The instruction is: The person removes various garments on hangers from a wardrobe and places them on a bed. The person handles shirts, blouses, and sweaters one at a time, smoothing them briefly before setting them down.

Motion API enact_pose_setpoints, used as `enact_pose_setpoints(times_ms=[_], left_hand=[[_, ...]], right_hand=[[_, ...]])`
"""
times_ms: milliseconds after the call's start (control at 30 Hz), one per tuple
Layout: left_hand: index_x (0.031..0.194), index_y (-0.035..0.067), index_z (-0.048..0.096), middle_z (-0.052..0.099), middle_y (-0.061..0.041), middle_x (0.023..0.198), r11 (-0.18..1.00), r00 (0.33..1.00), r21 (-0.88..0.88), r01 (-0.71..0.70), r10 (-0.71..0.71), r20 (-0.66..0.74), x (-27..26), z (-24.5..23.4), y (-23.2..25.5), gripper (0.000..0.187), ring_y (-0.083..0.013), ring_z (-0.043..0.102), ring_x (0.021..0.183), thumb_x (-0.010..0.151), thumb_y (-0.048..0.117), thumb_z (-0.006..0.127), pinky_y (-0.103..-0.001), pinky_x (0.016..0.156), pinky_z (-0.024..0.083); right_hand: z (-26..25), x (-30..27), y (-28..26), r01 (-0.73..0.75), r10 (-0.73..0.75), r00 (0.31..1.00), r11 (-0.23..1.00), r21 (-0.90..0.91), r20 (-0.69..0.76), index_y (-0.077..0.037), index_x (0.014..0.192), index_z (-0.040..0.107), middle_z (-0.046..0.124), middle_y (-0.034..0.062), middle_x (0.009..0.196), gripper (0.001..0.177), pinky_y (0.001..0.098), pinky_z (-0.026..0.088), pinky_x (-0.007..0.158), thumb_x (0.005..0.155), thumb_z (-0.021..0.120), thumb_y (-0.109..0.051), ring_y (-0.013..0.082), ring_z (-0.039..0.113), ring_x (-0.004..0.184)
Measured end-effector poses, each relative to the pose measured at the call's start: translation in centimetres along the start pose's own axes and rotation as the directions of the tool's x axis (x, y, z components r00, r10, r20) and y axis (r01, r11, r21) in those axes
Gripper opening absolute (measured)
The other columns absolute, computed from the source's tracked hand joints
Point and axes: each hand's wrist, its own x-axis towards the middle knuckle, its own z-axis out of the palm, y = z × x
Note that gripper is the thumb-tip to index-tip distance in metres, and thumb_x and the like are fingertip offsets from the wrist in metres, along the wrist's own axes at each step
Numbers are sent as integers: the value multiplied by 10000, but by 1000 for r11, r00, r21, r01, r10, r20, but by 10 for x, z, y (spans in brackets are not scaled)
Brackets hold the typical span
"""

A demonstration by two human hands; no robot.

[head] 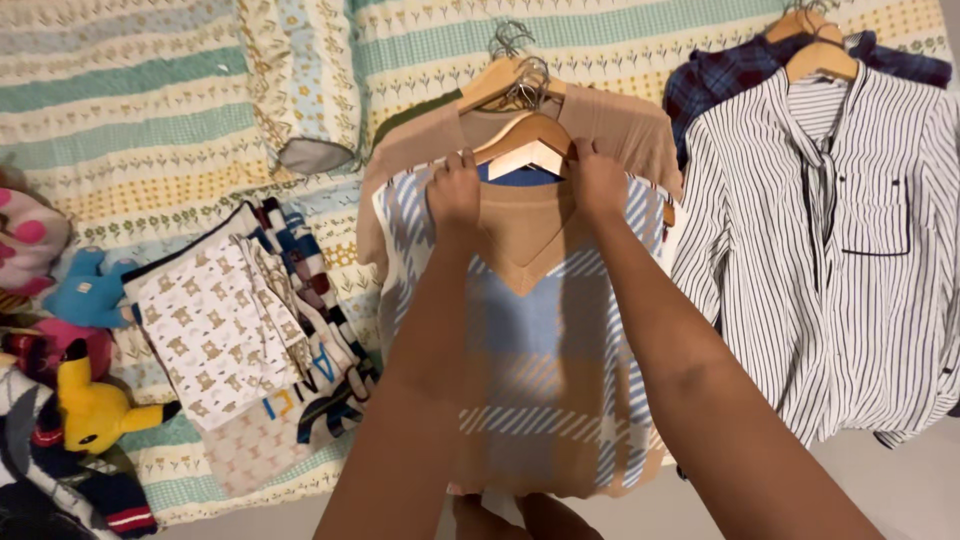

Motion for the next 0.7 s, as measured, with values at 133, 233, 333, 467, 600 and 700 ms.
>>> enact_pose_setpoints(times_ms=[133, 233, 333, 467, 600, 700], left_hand=[[1330, 147, 654, 624, -47, 992, 999, 999, -18, 42, -42, -23, -8, -28, 0, 397, -221, 676, 870, 937, 145, 600, -330, 689, 585], [1403, 64, 601, 649, -90, 1139, 993, 999, -114, -25, 21, -29, -19, -93, -7, 477, -268, 649, 1026, 937, 163, 600, -398, 829, 540], [1479, 33, 502, 565, -134, 1440, 988, 993, -130, -85, 73, -91, -50, -186, -7, 616, -290, 507, 1389, 884, 183, 560, -479, 1168, 388], [1577, -1, 318, 300, -169, 1644, 929, 950, -348, -126, 214, 228, -124, -340, -5, 805, -363, 344, 1469, 886, 269, 631, -562, 1179, 265], [1543, 9, 312, 293, -163, 1626, 875, 933, -461, -148, 277, 228, -183, -470, -11, 811, -396, 288, 1493, 870, 302, 658, -559, 1178, 243], [1546, 8, 320, 301, -144, 1636, 841, 908, -512, -175, 338, 246, -211, -538, -27, 800, -367, 290, 1497, 886, 321, 647, -551, 1175, 247]], right_hand=[[-20, -15, -5, 90, -77, 994, 980, 176, -83, -97, 1322, 603, 618, 214, 1189, 461, 516, 528, 860, 867, 677, -90, 456, 635, 1046], [-59, -46, -14, 117, -85, 980, 977, 176, -181, -61, 1382, 584, 578, 254, 1284, 407, 518, 519, 910, 977, 617, -35, 476, 604, 1119], [-112, -113, -32, 207, -188, 959, 976, 73, -212, 15, 1453, 469, 440, 280, 1523, 564, 542, 383, 1135, 909, 611, -30, 482, 438, 1377], [-199, -234, -88, 131, -136, 988, 989, -70, -77, -43, 1584, 295, 246, 213, 1663, 733, 600, 237, 1200, 927, 593, -173, 415, 218, 1537], [-293, -335, -145, 39, -33, 999, 986, -159, 41, -85, 1577, 258, 205, 141, 1669, 751, 621, 230, 1168, 920, 542, -313, 360, 232, 1522], [-347, -403, -184, -41, 54, 994, 990, -133, 94, -80, 1582, 242, 202, 114, 1672, 770, 619, 229, 1160, 926, 544, -347, 345, 232, 1521]])
